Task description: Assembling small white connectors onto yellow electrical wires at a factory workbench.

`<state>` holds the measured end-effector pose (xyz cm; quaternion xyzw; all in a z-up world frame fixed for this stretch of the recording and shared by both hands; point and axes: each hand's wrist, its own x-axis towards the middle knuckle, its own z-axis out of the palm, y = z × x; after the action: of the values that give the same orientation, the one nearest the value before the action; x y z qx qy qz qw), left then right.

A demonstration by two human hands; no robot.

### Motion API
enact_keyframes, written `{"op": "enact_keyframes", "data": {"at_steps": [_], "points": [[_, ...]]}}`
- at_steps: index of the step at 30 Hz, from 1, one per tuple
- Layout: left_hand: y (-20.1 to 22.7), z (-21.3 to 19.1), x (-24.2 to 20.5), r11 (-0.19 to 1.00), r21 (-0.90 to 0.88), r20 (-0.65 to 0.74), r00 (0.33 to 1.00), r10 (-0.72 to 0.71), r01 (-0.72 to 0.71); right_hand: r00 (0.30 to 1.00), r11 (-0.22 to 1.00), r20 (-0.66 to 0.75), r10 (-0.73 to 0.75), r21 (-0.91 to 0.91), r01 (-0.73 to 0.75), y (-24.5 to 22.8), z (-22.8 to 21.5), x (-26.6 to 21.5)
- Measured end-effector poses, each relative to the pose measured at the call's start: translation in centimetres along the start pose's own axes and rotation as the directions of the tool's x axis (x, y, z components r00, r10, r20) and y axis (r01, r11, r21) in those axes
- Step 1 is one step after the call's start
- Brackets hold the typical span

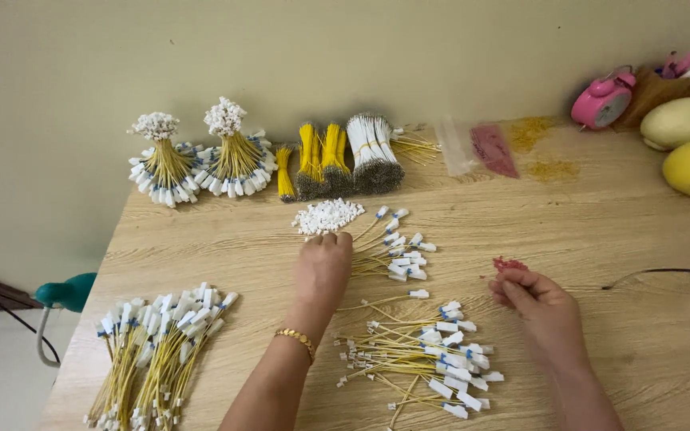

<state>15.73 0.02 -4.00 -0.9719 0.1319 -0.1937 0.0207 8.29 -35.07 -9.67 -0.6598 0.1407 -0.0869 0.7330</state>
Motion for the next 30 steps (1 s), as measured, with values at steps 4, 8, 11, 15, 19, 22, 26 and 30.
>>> {"op": "enact_keyframes", "data": {"at_steps": [4, 8, 11, 15, 19, 22, 26, 30], "points": [[0.1, -3.6, -0.7, 0.843, -0.456, 0.156, 0.958, -0.241, 0.286, 0.999, 0.996, 0.032, 0.037, 0.083, -0.039, -2.4, 1.6, -1.5], [-0.3, -3.5, -2.8, 0.156, -0.864, 0.4, 0.84, -0.367, 0.479, 0.995, 0.981, 0.091, 0.051, 0.18, -0.067, -2.6, 3.1, -2.8], [-0.2, -3.8, -4.6, -0.215, -0.866, 0.499, 0.805, -0.322, 0.451, 0.99, 0.975, 0.141, 0.012, 0.218, -0.043, -2.9, 5.0, -3.9], [0.5, -5.3, -6.4, -0.405, -0.824, 0.525, 0.804, -0.281, 0.396, 0.983, 0.991, 0.184, -0.025, 0.136, -0.001, -6.2, 8.8, -6.5], [1.6, -9.3, -7.6, -0.268, -0.847, 0.531, 0.758, -0.378, 0.459, 0.971, 0.998, 0.238, -0.005, 0.064, -0.011, -7.7, 11.3, -8.6], [2.3, -9.6, -8.7, 0.086, -0.932, 0.263, 0.819, -0.51, 0.353, 0.951, 0.997, 0.309, 0.021, 0.063, -0.042, -7.7, 12.2, -9.6], [2.5, -9.3, -9.6, 0.343, -0.919, -0.022, 0.842, -0.539, 0.196, 0.928, 0.996, 0.373, 0.023, 0.075, -0.055, -7.9, 13.2, -10.5], [3.2, -8.7, -10.7, 0.212, -0.945, 0.089, 0.819, -0.567, 0.249, 0.93, 0.999, 0.366, 0.026, 0.016, -0.035, -7.9, 13.9, -11.3]]}}
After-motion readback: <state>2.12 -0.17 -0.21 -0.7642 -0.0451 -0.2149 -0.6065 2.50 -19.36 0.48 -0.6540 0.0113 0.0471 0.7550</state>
